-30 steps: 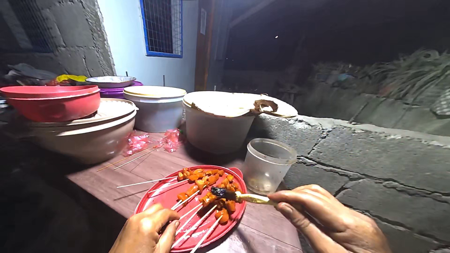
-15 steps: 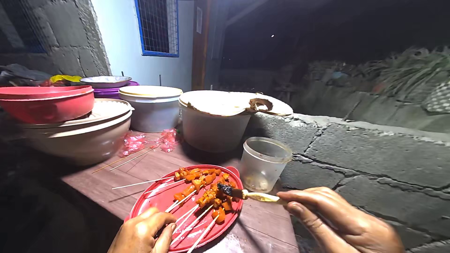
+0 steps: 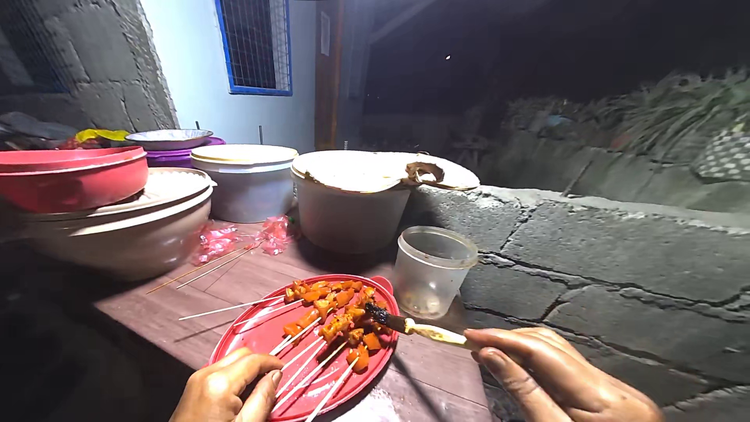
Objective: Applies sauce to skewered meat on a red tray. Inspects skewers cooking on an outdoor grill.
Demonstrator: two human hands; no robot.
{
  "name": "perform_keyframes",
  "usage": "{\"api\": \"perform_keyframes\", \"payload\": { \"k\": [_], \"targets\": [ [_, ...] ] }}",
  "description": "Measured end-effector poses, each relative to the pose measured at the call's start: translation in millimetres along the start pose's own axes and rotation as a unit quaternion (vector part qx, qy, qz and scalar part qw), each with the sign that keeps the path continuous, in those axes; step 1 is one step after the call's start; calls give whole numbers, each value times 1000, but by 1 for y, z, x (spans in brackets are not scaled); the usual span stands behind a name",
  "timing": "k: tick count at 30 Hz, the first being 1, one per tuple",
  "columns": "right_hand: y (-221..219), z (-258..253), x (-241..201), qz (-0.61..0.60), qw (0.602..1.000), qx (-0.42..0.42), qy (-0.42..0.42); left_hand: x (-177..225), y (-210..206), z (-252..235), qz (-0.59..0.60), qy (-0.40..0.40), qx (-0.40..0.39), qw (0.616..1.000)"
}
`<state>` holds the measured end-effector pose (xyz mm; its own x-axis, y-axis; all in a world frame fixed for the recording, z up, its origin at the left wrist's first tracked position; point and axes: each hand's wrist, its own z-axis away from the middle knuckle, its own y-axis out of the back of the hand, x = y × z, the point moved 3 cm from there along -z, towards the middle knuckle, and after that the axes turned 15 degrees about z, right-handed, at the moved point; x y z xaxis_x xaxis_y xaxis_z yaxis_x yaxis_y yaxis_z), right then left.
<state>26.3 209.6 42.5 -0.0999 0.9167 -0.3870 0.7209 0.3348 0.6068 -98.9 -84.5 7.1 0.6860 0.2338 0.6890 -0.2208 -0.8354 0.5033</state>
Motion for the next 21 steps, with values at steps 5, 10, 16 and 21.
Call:
{"api": "perform_keyframes", "payload": {
  "k": [5, 10, 16, 21],
  "targets": [
    [-1, 3, 5, 14, 999, 35, -4, 4, 0, -1, 27, 16, -8, 999],
    [-1, 11, -4, -54, 999, 7, -5, 3, -2, 1, 35, 18, -11, 999],
    [-5, 10, -2, -24, 999, 27, 4, 5, -2, 0, 31, 0, -22, 999],
    [-3, 11, -16, 0, 997, 0, 74, 4, -5, -1, 15, -16, -23, 1000]
  ]
}}
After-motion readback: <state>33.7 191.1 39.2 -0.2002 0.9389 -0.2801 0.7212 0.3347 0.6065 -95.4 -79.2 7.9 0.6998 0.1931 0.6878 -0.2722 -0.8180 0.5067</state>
